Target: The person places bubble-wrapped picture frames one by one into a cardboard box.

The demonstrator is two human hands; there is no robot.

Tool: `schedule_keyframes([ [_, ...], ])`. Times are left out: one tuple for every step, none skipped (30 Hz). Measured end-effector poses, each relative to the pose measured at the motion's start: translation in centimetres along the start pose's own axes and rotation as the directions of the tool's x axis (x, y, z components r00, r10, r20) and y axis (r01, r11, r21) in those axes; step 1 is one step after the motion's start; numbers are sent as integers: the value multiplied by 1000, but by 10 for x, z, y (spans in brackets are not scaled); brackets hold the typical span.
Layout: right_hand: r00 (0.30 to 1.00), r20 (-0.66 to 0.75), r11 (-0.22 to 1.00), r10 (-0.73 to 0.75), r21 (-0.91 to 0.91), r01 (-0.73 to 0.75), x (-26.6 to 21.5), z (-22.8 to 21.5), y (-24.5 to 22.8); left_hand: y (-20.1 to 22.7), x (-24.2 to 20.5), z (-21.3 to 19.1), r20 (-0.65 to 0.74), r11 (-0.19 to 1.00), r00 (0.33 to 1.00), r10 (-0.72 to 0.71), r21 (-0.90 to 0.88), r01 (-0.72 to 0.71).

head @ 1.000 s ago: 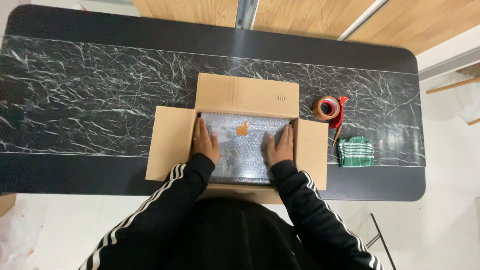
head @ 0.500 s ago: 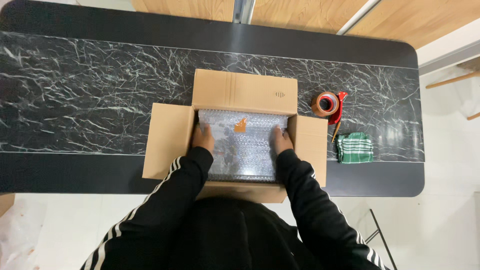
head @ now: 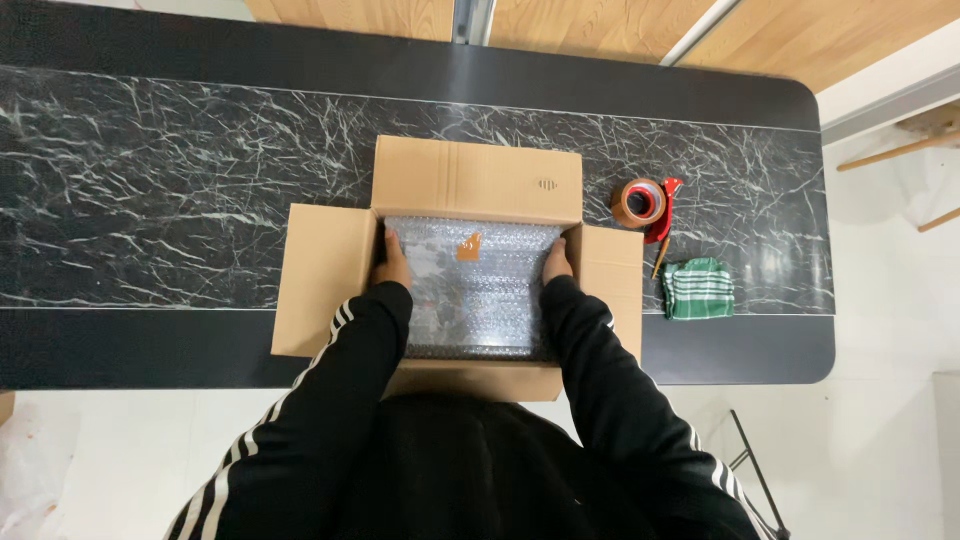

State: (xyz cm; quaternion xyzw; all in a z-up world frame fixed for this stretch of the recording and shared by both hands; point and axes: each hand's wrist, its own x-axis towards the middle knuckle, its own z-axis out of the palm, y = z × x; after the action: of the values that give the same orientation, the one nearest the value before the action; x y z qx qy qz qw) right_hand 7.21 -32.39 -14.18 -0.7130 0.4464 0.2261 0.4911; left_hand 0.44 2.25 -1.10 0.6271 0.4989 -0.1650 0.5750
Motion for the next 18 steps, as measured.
schedule_keyframes([
  [1000,5,1000,-7,7,7,13,-1,7,-4,6,2,-3,1000,1000,13,-27,-13],
  [1000,10,1000,-22,20,21,28,0,6,-1,13,5,-7,998,999,35,-57,-35],
  [1000,10,999,-24,21,24,10,-10,4,-8,26,9,-6,998,999,37,-59,-38],
  [999,38,1000,-4,-2,4,-5,-17,-2,-13,41,11,-24,991,997,74,-106,-76],
  [998,66,1000,16,-26,-15,-21,-23,-8,-18,56,14,-42,981,993,110,-153,-115],
  [998,69,999,6,-35,-4,-63,-26,-21,-10,46,10,-48,979,993,110,-166,-116],
  [997,64,998,-39,57,35,-104,-29,-33,-3,36,6,8,997,997,72,-30,-72],
  [996,54,987,-74,147,65,-147,-34,-39,-2,24,1,60,993,998,19,112,-26],
  [995,57,988,-76,136,68,-156,-41,-29,-7,26,2,58,994,998,13,103,-19],
  [950,71,938,-303,-155,311,-165,-48,-18,-12,28,1,60,972,993,99,207,-109],
  [853,152,749,-499,-419,513,-173,-56,-7,-17,29,0,71,931,981,183,308,-196],
  [853,152,750,-499,-418,513,-204,-51,-13,-5,-16,-14,72,931,981,183,308,-196],
  [718,132,591,-683,-479,649,-234,-46,-18,7,-60,-29,95,774,907,411,489,-402],
  [543,125,402,-830,-539,740,-265,-42,-22,18,-106,-44,164,539,780,604,636,-552],
  [544,125,403,-830,-539,739,-247,-35,-4,13,-113,-48,165,538,780,604,637,-552],
  [540,125,378,-832,-585,718,-229,-27,14,10,-118,-52,246,444,767,592,695,-566],
  [537,126,351,-834,-628,694,-212,-19,31,7,-124,-56,325,342,754,571,741,-578],
  [536,125,352,-835,-627,695,-208,-16,35,-10,-106,-52,324,341,753,572,741,-578],
])
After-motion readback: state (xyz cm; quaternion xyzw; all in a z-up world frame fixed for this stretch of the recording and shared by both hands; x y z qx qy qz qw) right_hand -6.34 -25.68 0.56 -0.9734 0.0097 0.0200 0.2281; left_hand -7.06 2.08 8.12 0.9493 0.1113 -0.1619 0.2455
